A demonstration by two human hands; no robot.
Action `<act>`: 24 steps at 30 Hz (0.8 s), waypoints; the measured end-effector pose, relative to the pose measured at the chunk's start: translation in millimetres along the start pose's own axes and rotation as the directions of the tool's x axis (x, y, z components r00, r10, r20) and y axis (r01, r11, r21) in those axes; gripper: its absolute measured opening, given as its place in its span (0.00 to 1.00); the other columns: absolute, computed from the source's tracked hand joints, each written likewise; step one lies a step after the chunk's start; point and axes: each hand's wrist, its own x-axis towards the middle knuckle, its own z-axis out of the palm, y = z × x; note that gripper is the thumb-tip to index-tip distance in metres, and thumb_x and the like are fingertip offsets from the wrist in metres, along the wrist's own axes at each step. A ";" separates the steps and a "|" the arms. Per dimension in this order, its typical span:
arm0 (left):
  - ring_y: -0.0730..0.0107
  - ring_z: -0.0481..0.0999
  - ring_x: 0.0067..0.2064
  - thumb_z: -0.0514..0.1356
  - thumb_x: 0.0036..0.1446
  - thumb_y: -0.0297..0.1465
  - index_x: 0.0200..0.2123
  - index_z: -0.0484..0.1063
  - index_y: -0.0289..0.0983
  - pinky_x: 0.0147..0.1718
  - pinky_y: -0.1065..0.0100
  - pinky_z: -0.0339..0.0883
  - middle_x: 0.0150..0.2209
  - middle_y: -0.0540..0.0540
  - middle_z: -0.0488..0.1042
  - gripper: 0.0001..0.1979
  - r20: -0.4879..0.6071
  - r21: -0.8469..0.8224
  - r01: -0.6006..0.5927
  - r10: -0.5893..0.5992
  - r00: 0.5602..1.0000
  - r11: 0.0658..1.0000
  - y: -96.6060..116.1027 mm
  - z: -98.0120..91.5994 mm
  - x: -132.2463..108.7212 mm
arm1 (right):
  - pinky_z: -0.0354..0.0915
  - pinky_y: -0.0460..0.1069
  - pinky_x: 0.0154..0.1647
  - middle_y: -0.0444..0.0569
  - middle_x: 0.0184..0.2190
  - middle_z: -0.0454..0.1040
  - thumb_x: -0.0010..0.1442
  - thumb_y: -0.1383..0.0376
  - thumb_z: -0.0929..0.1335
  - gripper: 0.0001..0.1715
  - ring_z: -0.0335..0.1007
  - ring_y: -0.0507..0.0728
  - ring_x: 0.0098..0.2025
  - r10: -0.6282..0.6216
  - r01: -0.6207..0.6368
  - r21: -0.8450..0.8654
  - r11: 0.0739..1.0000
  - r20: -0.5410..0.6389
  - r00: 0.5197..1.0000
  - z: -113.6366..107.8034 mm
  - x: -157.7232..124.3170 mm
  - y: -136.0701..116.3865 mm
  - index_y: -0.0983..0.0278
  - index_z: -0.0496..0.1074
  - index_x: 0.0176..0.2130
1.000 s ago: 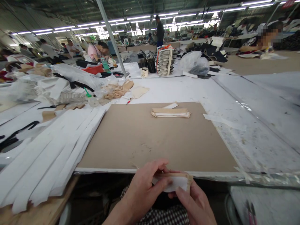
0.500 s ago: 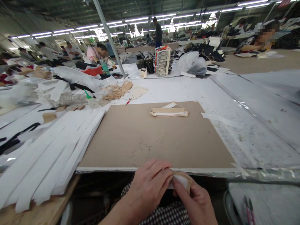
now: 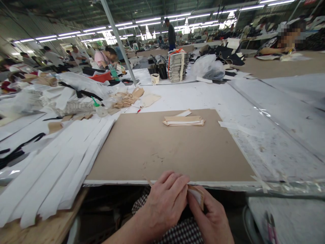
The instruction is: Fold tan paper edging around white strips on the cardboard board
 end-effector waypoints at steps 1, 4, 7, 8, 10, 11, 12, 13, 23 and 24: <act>0.62 0.74 0.45 0.54 0.62 0.20 0.44 0.71 0.30 0.51 0.56 0.68 0.46 0.39 0.77 0.09 -0.005 -0.008 0.005 -0.005 1.000 1.000 -0.7 1.6 -0.7 | 0.68 0.47 0.46 0.49 0.36 0.77 0.63 0.52 0.65 0.20 0.70 0.56 0.36 0.007 -0.007 -0.001 1.000 -0.002 1.000 0.4 0.3 1.5 0.63 0.79 0.38; 0.61 0.74 0.47 0.53 0.61 0.20 0.46 0.70 0.30 0.52 0.57 0.68 0.47 0.38 0.76 0.11 -0.023 -0.004 0.041 -0.041 0.999 0.999 -1.3 5.5 -2.4 | 0.67 0.46 0.43 0.48 0.35 0.77 0.62 0.50 0.65 0.22 0.71 0.56 0.36 0.065 -0.065 -0.005 0.998 0.013 0.998 1.6 1.8 5.5 0.63 0.79 0.39; 0.60 0.74 0.48 0.53 0.62 0.20 0.47 0.70 0.31 0.53 0.56 0.68 0.49 0.36 0.75 0.12 -0.045 0.032 0.076 -0.074 0.996 0.997 0.1 6.9 -2.3 | 0.66 0.45 0.37 0.45 0.28 0.75 0.60 0.49 0.67 0.22 0.69 0.55 0.33 0.169 -0.168 -0.009 0.986 0.041 0.985 2.3 4.7 5.1 0.64 0.79 0.38; 0.60 0.75 0.48 0.53 0.61 0.20 0.47 0.70 0.31 0.52 0.56 0.69 0.50 0.36 0.75 0.12 -0.055 0.032 0.082 -0.080 0.995 0.996 0.4 6.6 -1.8 | 0.66 0.45 0.37 0.44 0.27 0.74 0.60 0.48 0.67 0.23 0.69 0.55 0.32 0.192 -0.192 0.001 0.981 0.042 0.980 2.4 6.0 3.8 0.64 0.79 0.37; 0.61 0.75 0.48 0.52 0.62 0.20 0.46 0.71 0.33 0.52 0.58 0.69 0.50 0.36 0.75 0.12 -0.076 -0.018 0.114 -0.115 0.990 0.993 -0.7 4.7 -0.4 | 0.66 0.46 0.36 0.44 0.28 0.75 0.58 0.48 0.67 0.23 0.69 0.56 0.32 0.235 -0.235 0.029 0.972 0.023 0.972 2.1 9.3 0.4 0.64 0.78 0.37; 0.62 0.75 0.49 0.52 0.62 0.20 0.44 0.71 0.34 0.51 0.59 0.69 0.50 0.37 0.75 0.11 -0.070 -0.073 0.152 -0.157 0.985 0.986 -2.5 3.2 0.4 | 0.66 0.47 0.35 0.44 0.27 0.75 0.57 0.47 0.68 0.23 0.69 0.56 0.31 0.265 -0.265 0.038 0.963 0.006 0.964 1.7 11.3 -1.1 0.65 0.78 0.36; 0.62 0.75 0.50 0.52 0.62 0.21 0.43 0.71 0.36 0.51 0.60 0.69 0.50 0.38 0.75 0.11 -0.044 -0.143 0.211 -0.219 0.975 0.967 -5.3 1.5 1.1 | 0.66 0.47 0.32 0.44 0.25 0.75 0.56 0.47 0.68 0.24 0.69 0.56 0.29 0.303 -0.302 0.040 0.952 -0.010 0.953 1.0 13.5 -1.9 0.65 0.78 0.34; 0.63 0.75 0.51 0.52 0.63 0.23 0.43 0.71 0.37 0.51 0.62 0.70 0.49 0.39 0.76 0.10 0.008 -0.221 0.292 -0.297 0.955 0.931 -9.1 -0.1 1.7 | 0.65 0.47 0.29 0.44 0.23 0.75 0.55 0.47 0.69 0.24 0.68 0.56 0.27 0.339 -0.338 0.041 0.940 -0.024 0.941 0.1 16.0 -1.9 0.65 0.77 0.32; 0.63 0.76 0.37 0.64 0.53 0.28 0.51 0.73 0.45 0.34 0.70 0.63 0.37 0.50 0.79 0.21 0.488 -0.363 0.707 -0.523 0.699 0.606 -62.6 14.4 20.7 | 0.68 0.49 0.26 0.47 0.32 0.78 0.59 0.47 0.66 0.28 0.75 0.58 0.29 0.189 -0.197 -0.162 0.967 -0.066 0.980 -31.4 60.6 41.8 0.62 0.67 0.50; 0.63 0.76 0.37 0.64 0.53 0.29 0.51 0.73 0.45 0.34 0.70 0.63 0.36 0.50 0.79 0.20 0.495 -0.355 0.696 -0.506 0.706 0.624 -65.8 18.2 25.4 | 0.69 0.51 0.29 0.48 0.35 0.78 0.60 0.48 0.65 0.28 0.76 0.59 0.32 0.103 -0.135 -0.317 0.939 -0.114 0.988 -37.9 65.8 45.6 0.62 0.65 0.53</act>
